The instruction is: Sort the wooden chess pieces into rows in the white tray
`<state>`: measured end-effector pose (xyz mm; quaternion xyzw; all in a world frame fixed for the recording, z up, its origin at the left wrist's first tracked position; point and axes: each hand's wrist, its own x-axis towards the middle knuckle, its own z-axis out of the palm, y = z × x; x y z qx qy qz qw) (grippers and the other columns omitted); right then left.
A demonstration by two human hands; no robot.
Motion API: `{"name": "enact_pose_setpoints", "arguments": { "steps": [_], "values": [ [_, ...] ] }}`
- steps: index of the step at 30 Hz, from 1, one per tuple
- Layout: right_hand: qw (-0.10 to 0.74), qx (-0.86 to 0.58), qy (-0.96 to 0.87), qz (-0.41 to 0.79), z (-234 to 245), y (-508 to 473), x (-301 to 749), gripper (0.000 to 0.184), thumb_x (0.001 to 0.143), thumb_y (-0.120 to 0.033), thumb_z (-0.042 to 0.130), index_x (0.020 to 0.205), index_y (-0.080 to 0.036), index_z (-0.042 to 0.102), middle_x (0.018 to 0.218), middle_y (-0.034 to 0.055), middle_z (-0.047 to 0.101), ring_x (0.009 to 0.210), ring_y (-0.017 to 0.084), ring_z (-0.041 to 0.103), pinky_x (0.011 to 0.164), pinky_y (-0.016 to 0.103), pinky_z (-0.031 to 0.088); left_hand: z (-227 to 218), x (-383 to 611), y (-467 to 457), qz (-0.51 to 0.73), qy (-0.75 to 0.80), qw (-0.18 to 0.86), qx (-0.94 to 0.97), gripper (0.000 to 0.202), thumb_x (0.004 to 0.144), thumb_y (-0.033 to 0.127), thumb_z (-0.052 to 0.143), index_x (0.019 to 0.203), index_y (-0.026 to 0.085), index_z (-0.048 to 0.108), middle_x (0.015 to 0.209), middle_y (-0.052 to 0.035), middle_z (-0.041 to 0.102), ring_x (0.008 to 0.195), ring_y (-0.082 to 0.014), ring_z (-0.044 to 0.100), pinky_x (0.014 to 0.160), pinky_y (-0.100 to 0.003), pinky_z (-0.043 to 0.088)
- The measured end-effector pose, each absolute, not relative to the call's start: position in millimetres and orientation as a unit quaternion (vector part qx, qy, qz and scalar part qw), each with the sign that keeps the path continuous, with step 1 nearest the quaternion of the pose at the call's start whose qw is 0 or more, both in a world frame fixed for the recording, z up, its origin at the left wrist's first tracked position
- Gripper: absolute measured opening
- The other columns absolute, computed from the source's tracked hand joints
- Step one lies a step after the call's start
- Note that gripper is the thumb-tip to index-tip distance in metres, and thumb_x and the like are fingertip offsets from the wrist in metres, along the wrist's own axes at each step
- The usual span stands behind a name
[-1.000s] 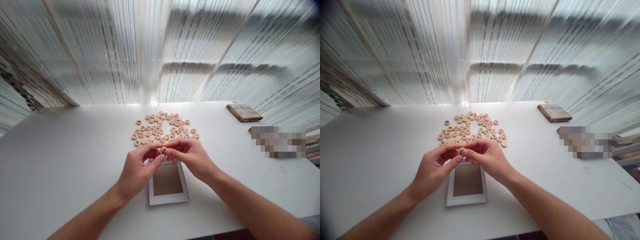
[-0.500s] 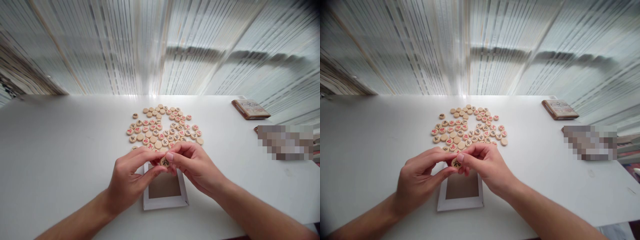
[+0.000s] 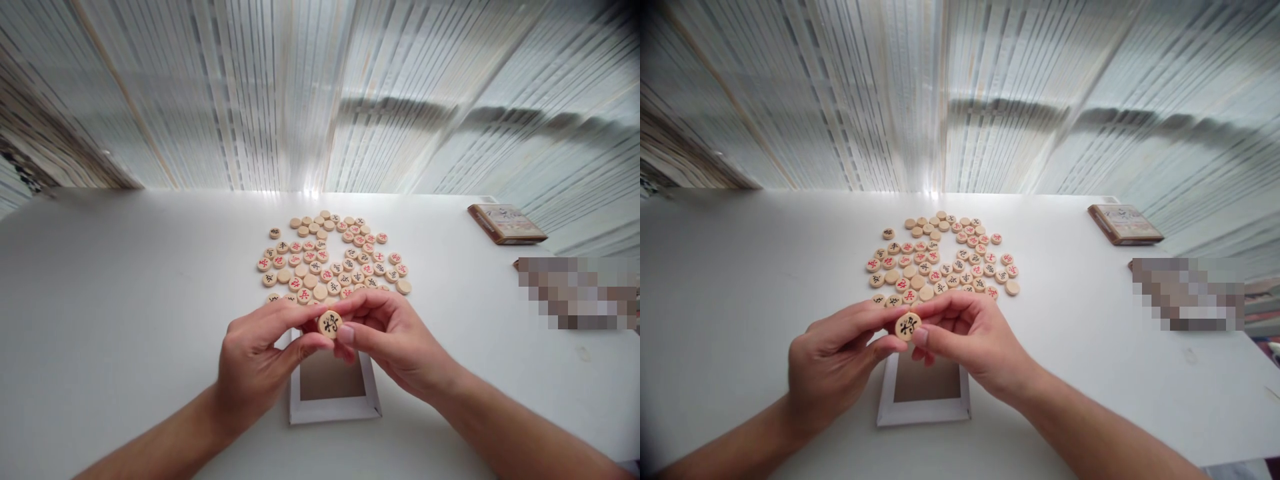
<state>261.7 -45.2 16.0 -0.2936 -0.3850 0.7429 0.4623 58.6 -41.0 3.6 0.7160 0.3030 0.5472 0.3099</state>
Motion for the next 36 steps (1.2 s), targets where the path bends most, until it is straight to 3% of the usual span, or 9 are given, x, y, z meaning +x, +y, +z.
{"name": "enact_pose_setpoints", "arguments": {
  "steps": [8, 20, 31, 36],
  "values": [
    [0.439, -0.295, -0.368, 0.765, 17, -45, 260, 0.027, 0.074, -0.018, 0.1, 0.096, -0.018, 0.085, 0.075, 0.0027, 0.081, 0.061, 0.011, 0.073, 0.059, 0.021, 0.063, 9, 61, -44, 0.554, 0.298, 0.308, 0.714, 0.038, 0.09, 0.03, 0.087, 0.126, 0.037, 0.083, 0.082, 0.0013, 0.084, 0.065, -0.0161, 0.073, 0.066, -0.029, 0.062],
    [0.418, -0.303, -0.328, 0.791, 15, -46, 260, 0.034, 0.066, -0.016, 0.103, 0.088, -0.016, 0.077, 0.071, 0.0019, 0.079, 0.056, 0.013, 0.072, 0.049, 0.019, 0.058, 14, 57, -41, 0.544, 0.266, 0.278, 0.746, 0.031, 0.091, 0.02, 0.087, 0.122, 0.024, 0.084, 0.087, -0.0026, 0.083, 0.071, -0.0116, 0.075, 0.068, -0.019, 0.061],
    [0.427, -0.314, -0.329, 0.782, 16, -45, 261, 0.039, 0.06, -0.016, 0.106, 0.081, -0.017, 0.073, 0.066, -0.0012, 0.076, 0.055, 0.013, 0.071, 0.049, 0.019, 0.058, 9, 56, -42, 0.511, 0.273, 0.288, 0.762, 0.042, 0.09, 0.008, 0.085, 0.127, 0.029, 0.082, 0.099, -0.0049, 0.084, 0.082, -0.0167, 0.078, 0.074, -0.025, 0.065],
    [0.441, -0.331, -0.352, 0.757, 16, -45, 261, 0.034, 0.066, -0.02, 0.105, 0.077, -0.016, 0.073, 0.062, -0.0012, 0.074, 0.051, 0.011, 0.067, 0.049, 0.018, 0.056, 12, 59, -42, 0.498, 0.269, 0.287, 0.773, 0.04, 0.089, 0.005, 0.084, 0.123, 0.025, 0.082, 0.097, -0.0039, 0.083, 0.081, -0.0151, 0.078, 0.075, -0.023, 0.064]
  ]
}}
